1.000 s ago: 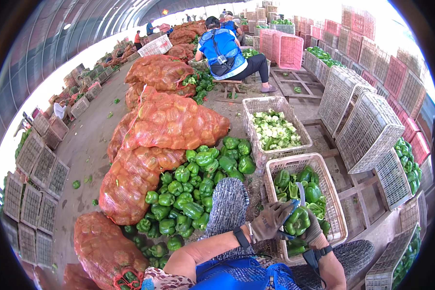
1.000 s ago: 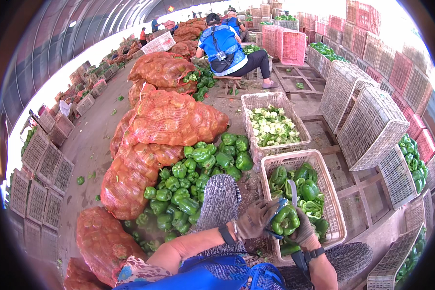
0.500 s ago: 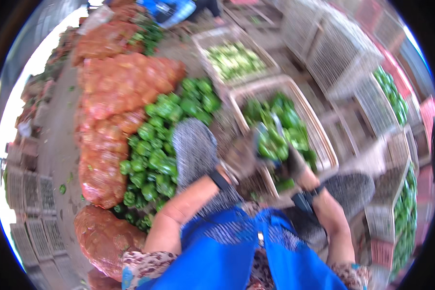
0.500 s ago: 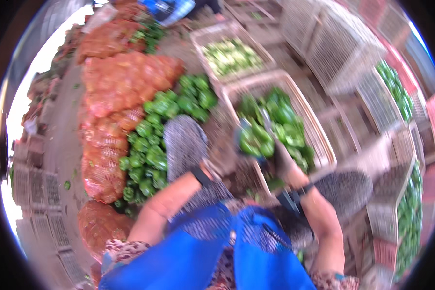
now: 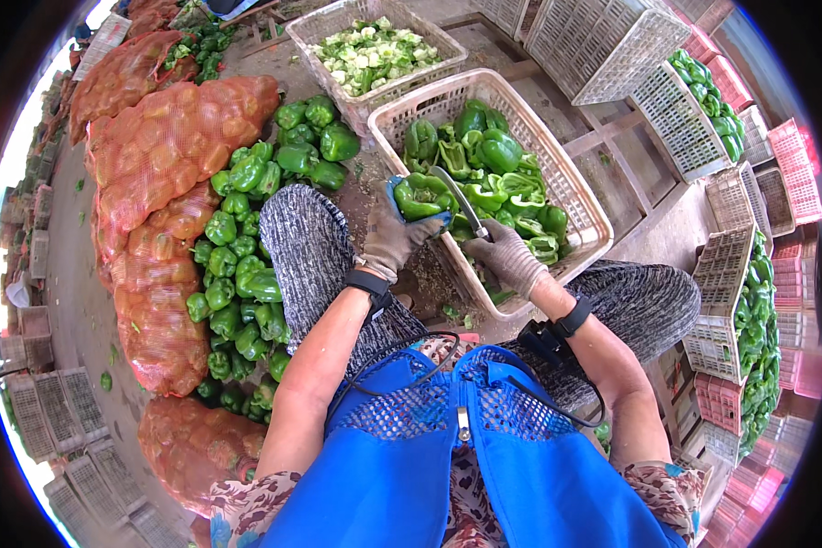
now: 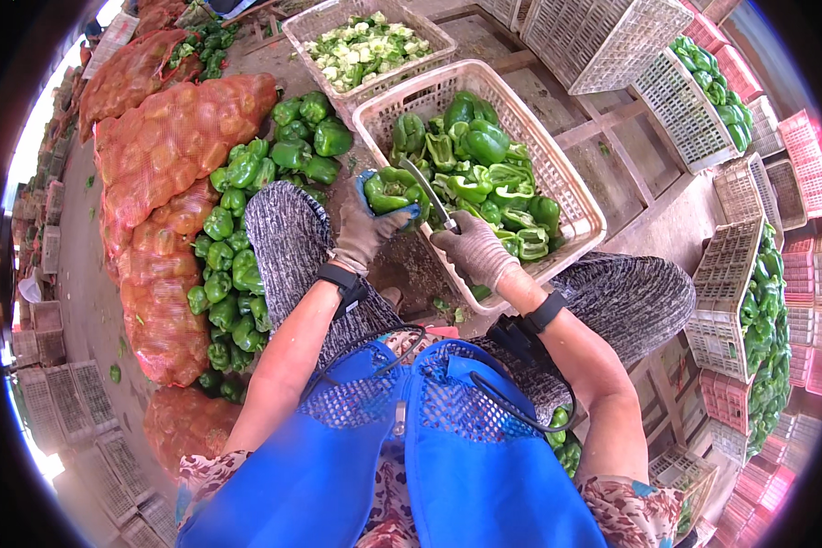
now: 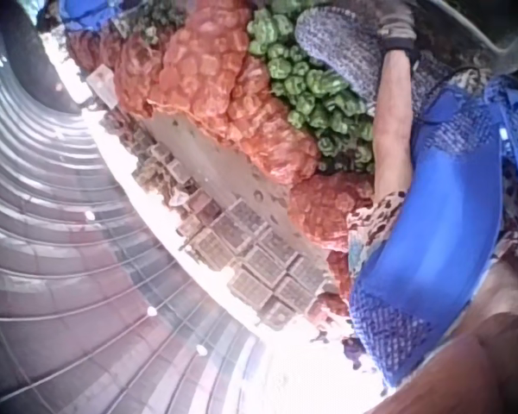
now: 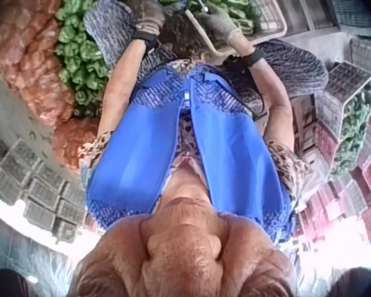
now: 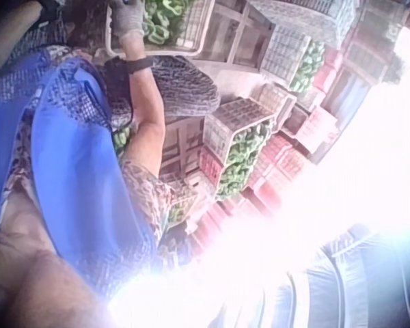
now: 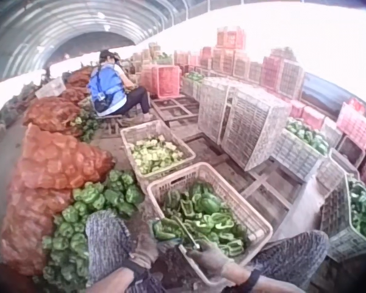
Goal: The person picks up green peppers from a pile, cuts them in half using a knife, removes the cores and seeds, and places the cleaned pepper halves into a plastic basket.
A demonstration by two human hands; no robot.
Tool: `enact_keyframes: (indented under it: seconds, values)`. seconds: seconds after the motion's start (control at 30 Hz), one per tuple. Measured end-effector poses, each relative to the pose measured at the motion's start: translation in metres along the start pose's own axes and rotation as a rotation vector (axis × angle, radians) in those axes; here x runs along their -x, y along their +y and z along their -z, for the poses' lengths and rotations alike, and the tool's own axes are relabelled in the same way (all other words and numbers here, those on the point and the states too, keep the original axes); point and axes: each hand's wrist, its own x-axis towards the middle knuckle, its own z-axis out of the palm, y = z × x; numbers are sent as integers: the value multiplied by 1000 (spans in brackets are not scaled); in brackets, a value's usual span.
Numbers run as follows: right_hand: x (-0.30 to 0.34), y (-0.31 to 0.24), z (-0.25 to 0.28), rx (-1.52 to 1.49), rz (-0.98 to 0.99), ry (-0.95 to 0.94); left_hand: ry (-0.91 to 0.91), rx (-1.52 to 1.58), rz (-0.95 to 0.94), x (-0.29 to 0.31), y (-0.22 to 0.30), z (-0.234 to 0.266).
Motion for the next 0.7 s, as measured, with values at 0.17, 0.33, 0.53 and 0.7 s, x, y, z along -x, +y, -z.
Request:
enact_keyframes:
  seconds: [0.17, 0.33, 0.53, 0.7]
  values:
    - [-11, 11, 5, 165, -13, 42, -186, -605, -228, -26, -30, 40]
    - [-13, 4, 1, 164, -44, -29, -216, -673, -206, -59, -49, 91]
    - [-22, 8, 2, 229, -62, 27, -238, -667, -425, -28, -38, 36]
    - [-31, -1, -6, 254, -198, -85, -367, -1091, -500, 11, -7, 1]
